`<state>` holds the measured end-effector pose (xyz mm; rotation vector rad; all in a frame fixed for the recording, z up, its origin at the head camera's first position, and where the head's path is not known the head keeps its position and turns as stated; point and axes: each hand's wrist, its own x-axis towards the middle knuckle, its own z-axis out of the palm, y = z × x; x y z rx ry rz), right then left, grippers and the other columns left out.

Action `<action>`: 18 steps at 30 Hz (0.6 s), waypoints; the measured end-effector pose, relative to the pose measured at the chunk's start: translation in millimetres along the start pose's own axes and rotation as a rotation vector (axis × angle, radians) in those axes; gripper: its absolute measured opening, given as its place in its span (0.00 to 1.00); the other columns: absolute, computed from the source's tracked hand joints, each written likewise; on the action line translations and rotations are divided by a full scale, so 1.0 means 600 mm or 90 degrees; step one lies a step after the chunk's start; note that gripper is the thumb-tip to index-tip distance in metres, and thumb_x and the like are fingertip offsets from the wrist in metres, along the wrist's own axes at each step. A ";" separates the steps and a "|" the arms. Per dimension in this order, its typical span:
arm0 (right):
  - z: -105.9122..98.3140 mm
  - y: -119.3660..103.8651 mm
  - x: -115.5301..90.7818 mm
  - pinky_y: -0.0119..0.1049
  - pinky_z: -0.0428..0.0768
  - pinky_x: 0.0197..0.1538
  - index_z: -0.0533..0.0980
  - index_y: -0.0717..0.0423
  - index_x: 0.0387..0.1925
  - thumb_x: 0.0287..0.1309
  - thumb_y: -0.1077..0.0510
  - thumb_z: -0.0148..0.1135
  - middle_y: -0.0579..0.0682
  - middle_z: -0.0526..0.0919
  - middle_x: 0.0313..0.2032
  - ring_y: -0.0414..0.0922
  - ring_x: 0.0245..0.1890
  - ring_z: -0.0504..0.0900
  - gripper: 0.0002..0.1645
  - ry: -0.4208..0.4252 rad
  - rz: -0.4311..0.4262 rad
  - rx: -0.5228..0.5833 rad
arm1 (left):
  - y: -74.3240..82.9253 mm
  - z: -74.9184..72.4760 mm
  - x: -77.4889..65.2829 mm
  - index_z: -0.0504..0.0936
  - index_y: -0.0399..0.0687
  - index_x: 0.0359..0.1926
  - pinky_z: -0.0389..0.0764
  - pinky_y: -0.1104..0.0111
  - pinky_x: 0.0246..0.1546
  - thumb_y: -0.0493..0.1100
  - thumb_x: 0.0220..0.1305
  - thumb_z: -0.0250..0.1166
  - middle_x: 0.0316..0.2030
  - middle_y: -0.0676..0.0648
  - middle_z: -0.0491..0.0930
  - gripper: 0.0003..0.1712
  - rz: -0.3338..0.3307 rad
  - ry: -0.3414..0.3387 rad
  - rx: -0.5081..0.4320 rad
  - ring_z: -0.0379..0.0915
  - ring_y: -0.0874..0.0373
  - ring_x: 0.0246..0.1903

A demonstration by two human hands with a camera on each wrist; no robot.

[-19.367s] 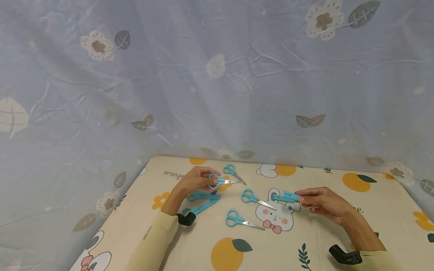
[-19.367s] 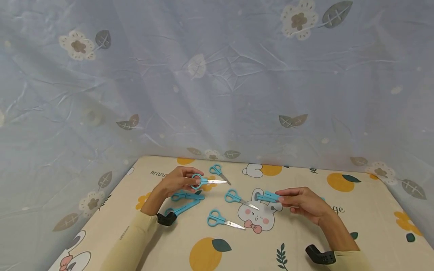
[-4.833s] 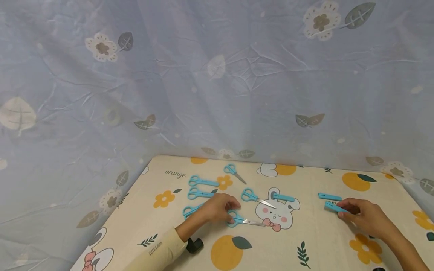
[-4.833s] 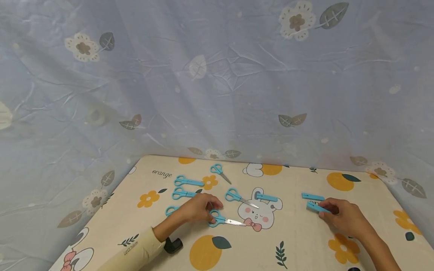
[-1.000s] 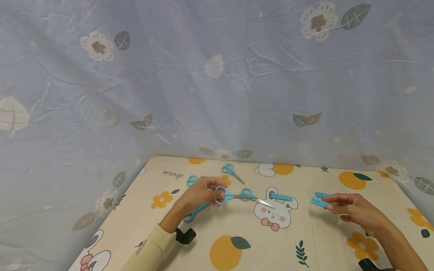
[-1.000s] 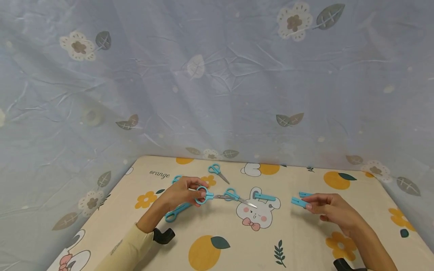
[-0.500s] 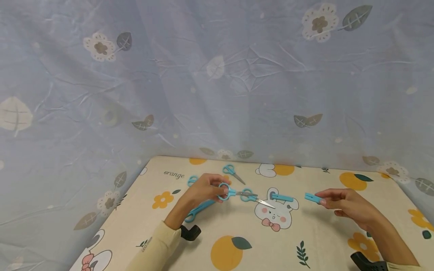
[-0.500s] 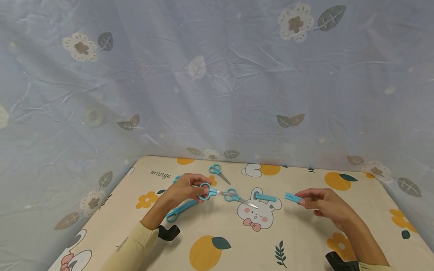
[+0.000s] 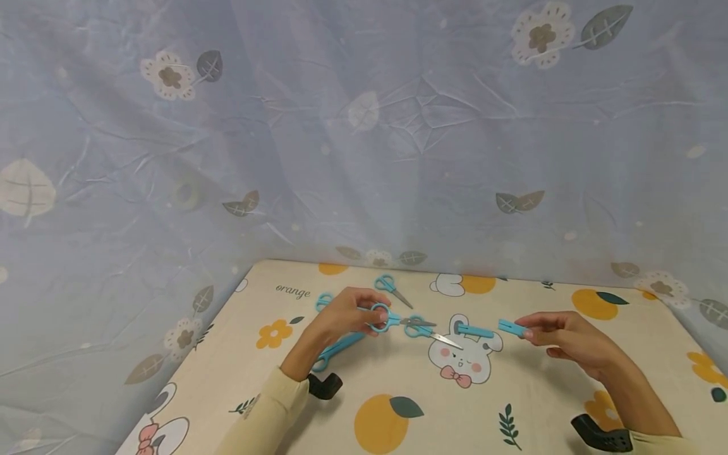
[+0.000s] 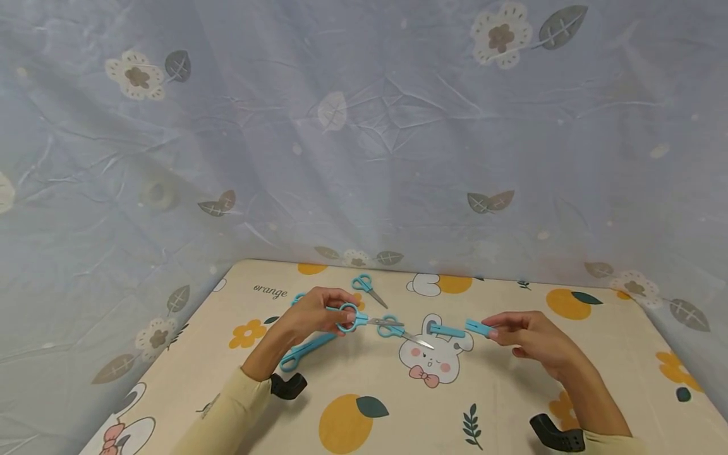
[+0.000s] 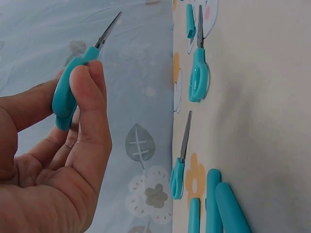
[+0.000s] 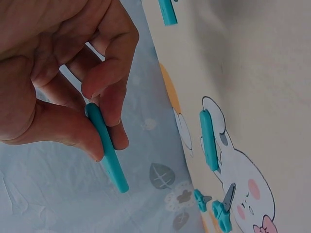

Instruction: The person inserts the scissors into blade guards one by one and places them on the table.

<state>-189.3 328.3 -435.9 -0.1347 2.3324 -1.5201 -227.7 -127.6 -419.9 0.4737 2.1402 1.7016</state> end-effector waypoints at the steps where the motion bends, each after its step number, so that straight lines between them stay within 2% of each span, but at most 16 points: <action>1: 0.001 -0.001 0.001 0.33 0.77 0.36 0.82 0.59 0.63 0.76 0.53 0.65 0.39 0.87 0.41 0.43 0.41 0.79 0.21 -0.001 -0.003 0.003 | 0.000 0.001 0.002 0.85 0.39 0.60 0.93 0.47 0.47 0.35 0.72 0.71 0.41 0.45 0.87 0.17 0.002 -0.002 0.000 0.90 0.55 0.37; 5: 0.010 -0.004 0.004 0.33 0.78 0.36 0.83 0.58 0.62 0.76 0.54 0.66 0.38 0.87 0.40 0.43 0.40 0.79 0.19 -0.006 -0.005 0.015 | -0.005 0.003 0.007 0.84 0.36 0.60 0.94 0.48 0.46 0.34 0.72 0.71 0.41 0.45 0.87 0.18 0.014 -0.019 -0.002 0.90 0.55 0.37; 11: 0.026 -0.011 0.012 0.33 0.77 0.34 0.82 0.61 0.63 0.74 0.54 0.67 0.40 0.88 0.41 0.45 0.40 0.79 0.22 -0.007 -0.007 0.019 | -0.003 0.008 0.009 0.83 0.35 0.61 0.95 0.55 0.43 0.33 0.73 0.69 0.42 0.44 0.87 0.18 0.008 -0.039 -0.007 0.90 0.56 0.37; 18: 0.041 -0.019 0.022 0.33 0.77 0.34 0.82 0.63 0.63 0.73 0.55 0.68 0.42 0.88 0.42 0.46 0.39 0.78 0.23 -0.026 -0.027 0.026 | -0.004 0.012 0.015 0.83 0.36 0.63 0.94 0.51 0.46 0.36 0.73 0.70 0.45 0.42 0.88 0.20 0.014 -0.040 0.000 0.89 0.56 0.38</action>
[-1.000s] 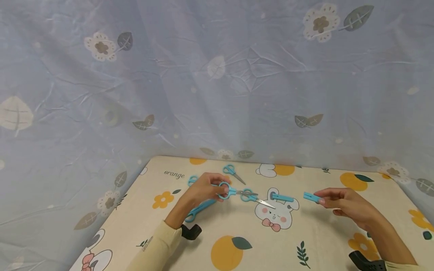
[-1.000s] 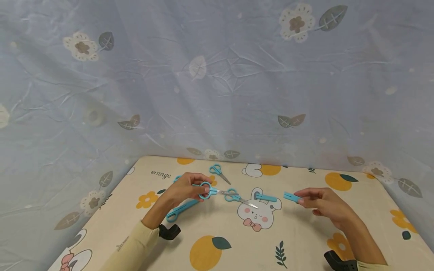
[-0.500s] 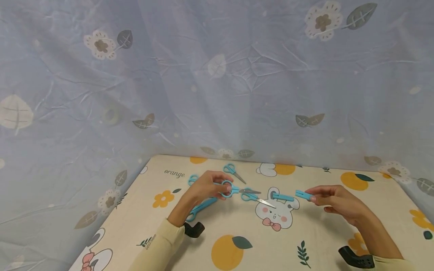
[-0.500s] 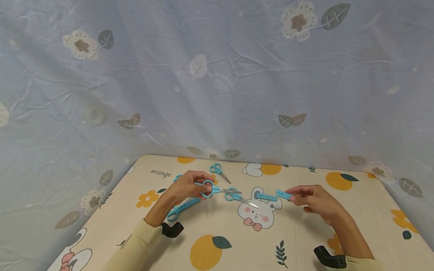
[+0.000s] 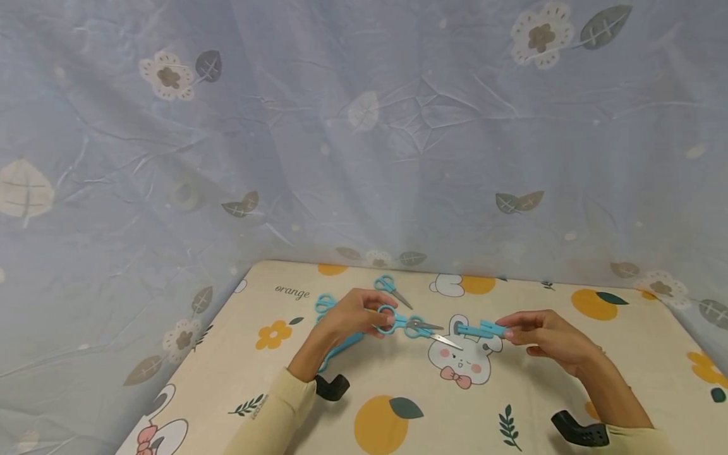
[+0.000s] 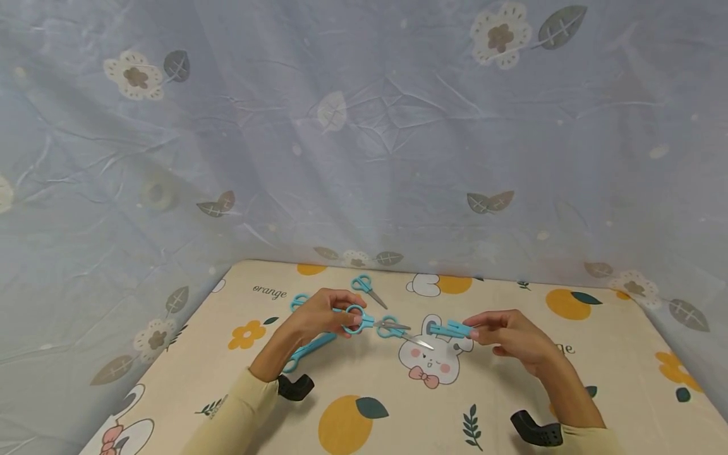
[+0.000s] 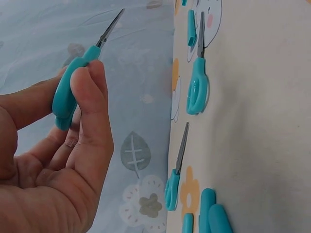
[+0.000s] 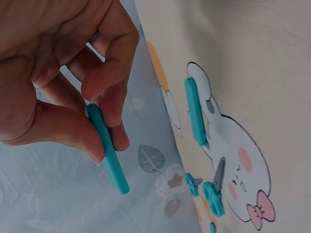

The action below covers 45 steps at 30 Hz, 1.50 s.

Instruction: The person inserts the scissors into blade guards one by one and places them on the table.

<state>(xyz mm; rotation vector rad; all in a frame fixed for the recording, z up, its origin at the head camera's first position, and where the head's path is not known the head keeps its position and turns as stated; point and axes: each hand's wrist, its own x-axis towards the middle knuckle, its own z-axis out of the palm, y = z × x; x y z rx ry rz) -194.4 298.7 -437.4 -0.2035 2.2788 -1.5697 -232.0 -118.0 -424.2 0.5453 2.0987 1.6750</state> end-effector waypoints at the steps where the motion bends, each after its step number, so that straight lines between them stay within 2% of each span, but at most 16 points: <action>1: 0.001 0.000 0.001 0.33 0.76 0.34 0.82 0.64 0.63 0.73 0.55 0.68 0.42 0.88 0.42 0.46 0.39 0.77 0.23 -0.001 0.002 0.000 | 0.000 0.001 0.001 0.83 0.36 0.63 0.94 0.50 0.46 0.36 0.73 0.70 0.45 0.42 0.88 0.20 0.001 0.000 0.002 0.89 0.56 0.38; 10: 0.005 -0.005 0.004 0.33 0.76 0.34 0.82 0.63 0.62 0.72 0.57 0.68 0.42 0.88 0.42 0.46 0.39 0.76 0.22 -0.015 0.009 0.011 | 0.004 0.005 0.006 0.83 0.37 0.61 0.94 0.50 0.45 0.34 0.72 0.70 0.40 0.46 0.89 0.19 -0.004 -0.001 -0.007 0.89 0.56 0.37; 16: 0.012 -0.001 0.003 0.33 0.77 0.34 0.83 0.63 0.62 0.72 0.57 0.68 0.43 0.87 0.41 0.46 0.39 0.77 0.22 -0.017 0.013 0.021 | 0.001 0.006 0.002 0.83 0.36 0.61 0.94 0.59 0.41 0.34 0.71 0.71 0.40 0.46 0.88 0.19 -0.007 -0.003 -0.015 0.89 0.57 0.36; 24: 0.019 -0.005 0.005 0.32 0.76 0.34 0.81 0.66 0.63 0.73 0.58 0.67 0.42 0.87 0.40 0.45 0.38 0.77 0.23 -0.018 -0.006 0.018 | 0.003 0.008 0.002 0.84 0.37 0.61 0.93 0.47 0.48 0.35 0.72 0.71 0.41 0.46 0.88 0.19 -0.006 0.001 -0.001 0.89 0.57 0.36; 31: 0.025 -0.009 0.002 0.34 0.78 0.34 0.80 0.67 0.64 0.73 0.58 0.67 0.44 0.86 0.41 0.46 0.38 0.78 0.24 -0.011 0.003 0.018 | 0.006 0.008 -0.004 0.84 0.37 0.61 0.94 0.59 0.41 0.35 0.71 0.71 0.42 0.46 0.86 0.19 -0.012 0.011 -0.008 0.88 0.57 0.37; 37: 0.031 -0.018 0.009 0.33 0.77 0.34 0.81 0.65 0.64 0.73 0.57 0.68 0.44 0.87 0.41 0.46 0.39 0.77 0.24 -0.006 0.000 0.018 | 0.012 0.012 0.001 0.85 0.40 0.62 0.94 0.60 0.42 0.36 0.71 0.71 0.43 0.46 0.87 0.20 -0.010 0.012 -0.013 0.89 0.57 0.39; 45: 0.036 -0.033 0.015 0.34 0.77 0.34 0.79 0.67 0.65 0.73 0.57 0.68 0.45 0.87 0.41 0.45 0.37 0.77 0.26 -0.014 -0.017 0.023 | 0.019 0.020 0.011 0.84 0.38 0.61 0.93 0.64 0.40 0.35 0.72 0.70 0.43 0.46 0.87 0.18 -0.004 0.013 -0.016 0.89 0.56 0.39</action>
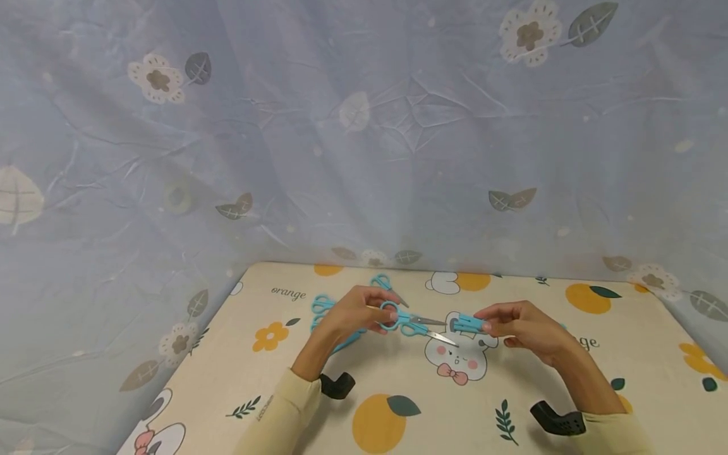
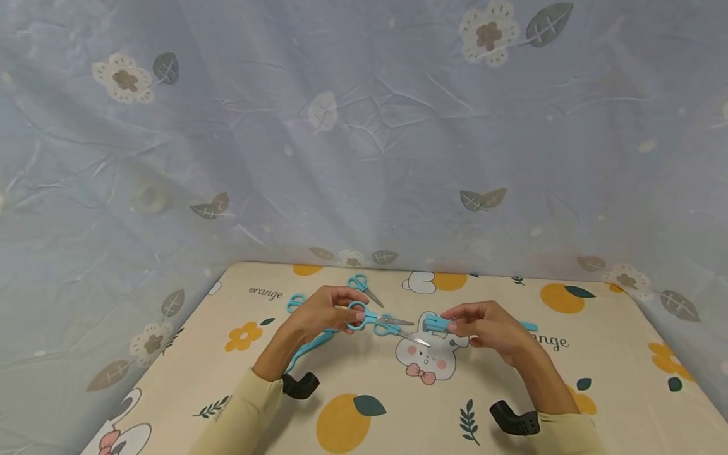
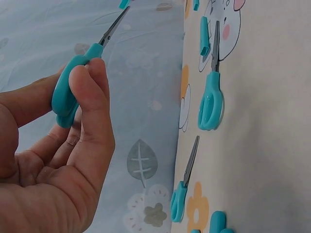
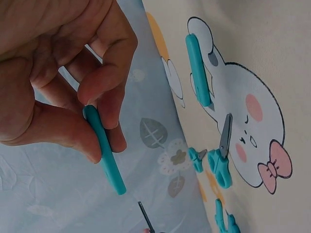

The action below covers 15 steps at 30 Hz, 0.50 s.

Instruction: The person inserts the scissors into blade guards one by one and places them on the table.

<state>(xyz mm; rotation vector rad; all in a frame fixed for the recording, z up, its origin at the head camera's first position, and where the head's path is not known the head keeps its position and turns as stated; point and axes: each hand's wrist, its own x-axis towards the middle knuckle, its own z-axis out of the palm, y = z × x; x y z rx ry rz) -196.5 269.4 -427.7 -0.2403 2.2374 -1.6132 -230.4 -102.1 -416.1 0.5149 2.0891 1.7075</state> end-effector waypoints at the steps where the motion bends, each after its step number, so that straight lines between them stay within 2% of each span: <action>1: 0.001 -0.002 0.000 0.34 0.77 0.34 0.79 0.68 0.65 0.73 0.57 0.68 0.45 0.87 0.41 0.45 0.37 0.76 0.26 -0.001 -0.002 0.002 | 0.000 0.000 0.000 0.85 0.39 0.61 0.93 0.64 0.40 0.34 0.72 0.70 0.43 0.46 0.87 0.18 -0.002 0.002 -0.001 0.89 0.56 0.39; 7: 0.007 -0.009 0.001 0.34 0.77 0.34 0.80 0.67 0.64 0.72 0.57 0.68 0.45 0.87 0.40 0.45 0.38 0.77 0.25 0.003 -0.001 0.007 | 0.006 0.000 0.000 0.85 0.39 0.61 0.93 0.64 0.40 0.35 0.71 0.71 0.41 0.47 0.86 0.19 -0.001 0.011 -0.009 0.88 0.57 0.39; 15: 0.017 -0.004 0.006 0.34 0.79 0.36 0.80 0.68 0.64 0.73 0.57 0.69 0.46 0.87 0.40 0.44 0.41 0.80 0.25 0.003 -0.012 0.003 | 0.004 0.003 0.001 0.84 0.36 0.61 0.94 0.63 0.41 0.36 0.70 0.72 0.43 0.45 0.88 0.20 0.011 0.004 -0.011 0.88 0.58 0.38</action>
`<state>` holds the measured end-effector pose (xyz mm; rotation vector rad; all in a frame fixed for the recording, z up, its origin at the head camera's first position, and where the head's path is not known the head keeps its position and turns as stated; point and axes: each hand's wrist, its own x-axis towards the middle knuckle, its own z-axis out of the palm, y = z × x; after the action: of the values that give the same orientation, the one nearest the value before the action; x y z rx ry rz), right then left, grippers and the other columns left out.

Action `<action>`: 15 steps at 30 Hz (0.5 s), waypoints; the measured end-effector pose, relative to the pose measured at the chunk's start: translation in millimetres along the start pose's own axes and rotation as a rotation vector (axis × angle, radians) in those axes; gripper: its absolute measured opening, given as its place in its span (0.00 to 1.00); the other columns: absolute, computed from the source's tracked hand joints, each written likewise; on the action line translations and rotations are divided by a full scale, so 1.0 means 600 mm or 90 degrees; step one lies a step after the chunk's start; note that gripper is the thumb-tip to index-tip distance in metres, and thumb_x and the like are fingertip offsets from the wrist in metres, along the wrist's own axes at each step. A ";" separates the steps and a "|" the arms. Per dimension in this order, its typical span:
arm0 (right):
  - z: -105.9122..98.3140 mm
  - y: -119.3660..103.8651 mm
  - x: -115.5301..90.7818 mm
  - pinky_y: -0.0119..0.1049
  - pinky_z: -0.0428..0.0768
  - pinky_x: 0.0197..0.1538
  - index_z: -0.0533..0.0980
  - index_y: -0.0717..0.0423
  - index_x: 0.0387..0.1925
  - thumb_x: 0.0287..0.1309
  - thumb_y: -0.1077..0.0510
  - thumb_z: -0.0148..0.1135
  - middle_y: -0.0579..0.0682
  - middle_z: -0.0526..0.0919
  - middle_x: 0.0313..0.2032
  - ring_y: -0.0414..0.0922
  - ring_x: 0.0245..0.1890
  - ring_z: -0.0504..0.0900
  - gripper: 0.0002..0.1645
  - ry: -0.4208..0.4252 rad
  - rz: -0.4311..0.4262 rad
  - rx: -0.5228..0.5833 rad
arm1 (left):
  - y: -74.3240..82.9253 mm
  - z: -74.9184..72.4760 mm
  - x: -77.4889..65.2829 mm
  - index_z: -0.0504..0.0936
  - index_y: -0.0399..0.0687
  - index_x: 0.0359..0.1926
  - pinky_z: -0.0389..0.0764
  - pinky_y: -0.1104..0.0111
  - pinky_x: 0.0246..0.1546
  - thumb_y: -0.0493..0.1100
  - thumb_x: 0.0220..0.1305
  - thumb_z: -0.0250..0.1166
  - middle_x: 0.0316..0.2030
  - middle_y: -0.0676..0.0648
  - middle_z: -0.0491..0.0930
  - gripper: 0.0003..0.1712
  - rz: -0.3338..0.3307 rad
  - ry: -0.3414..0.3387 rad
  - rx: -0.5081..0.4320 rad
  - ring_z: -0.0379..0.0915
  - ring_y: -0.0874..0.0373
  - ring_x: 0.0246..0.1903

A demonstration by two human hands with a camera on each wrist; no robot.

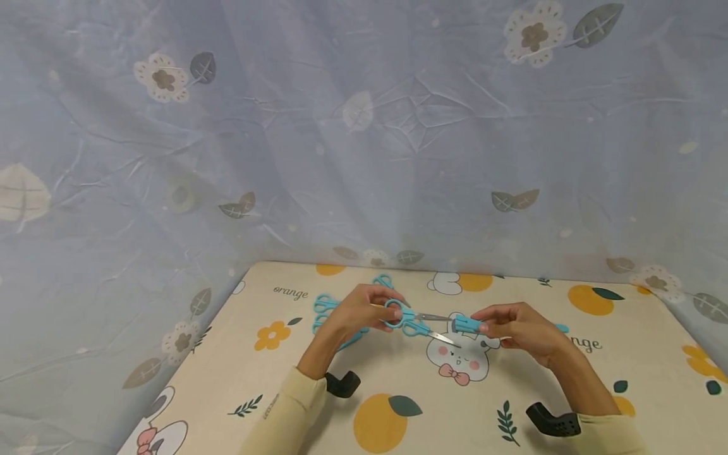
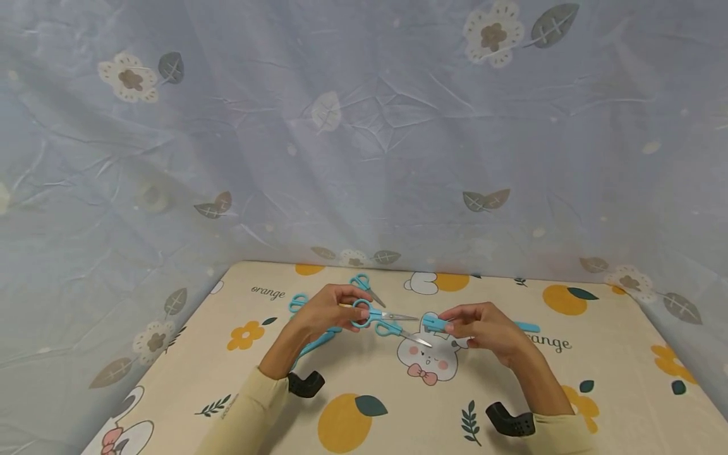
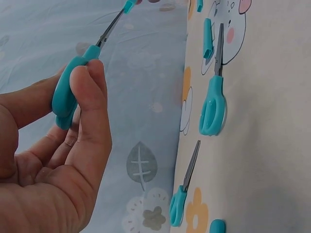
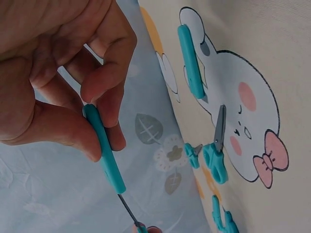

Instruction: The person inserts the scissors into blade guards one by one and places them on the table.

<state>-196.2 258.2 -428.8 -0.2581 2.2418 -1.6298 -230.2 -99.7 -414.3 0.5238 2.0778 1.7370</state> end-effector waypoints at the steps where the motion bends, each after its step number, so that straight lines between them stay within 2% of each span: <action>1: 0.001 0.002 0.001 0.34 0.79 0.36 0.80 0.68 0.64 0.73 0.57 0.69 0.45 0.87 0.40 0.44 0.41 0.80 0.25 0.000 -0.001 -0.001 | 0.000 0.001 0.000 0.84 0.36 0.61 0.94 0.63 0.41 0.35 0.70 0.72 0.44 0.45 0.88 0.20 -0.001 -0.002 0.000 0.88 0.58 0.39; 15: 0.008 0.007 0.004 0.34 0.78 0.35 0.80 0.68 0.63 0.72 0.57 0.69 0.45 0.87 0.42 0.44 0.38 0.77 0.25 -0.004 0.003 -0.006 | -0.003 0.007 0.001 0.86 0.40 0.58 0.94 0.64 0.39 0.34 0.71 0.71 0.40 0.48 0.87 0.16 -0.015 -0.002 -0.003 0.88 0.58 0.37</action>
<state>-196.4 254.7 -434.6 -0.2592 2.2438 -1.6148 -228.8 -96.1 -416.7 0.4986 2.0686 1.7271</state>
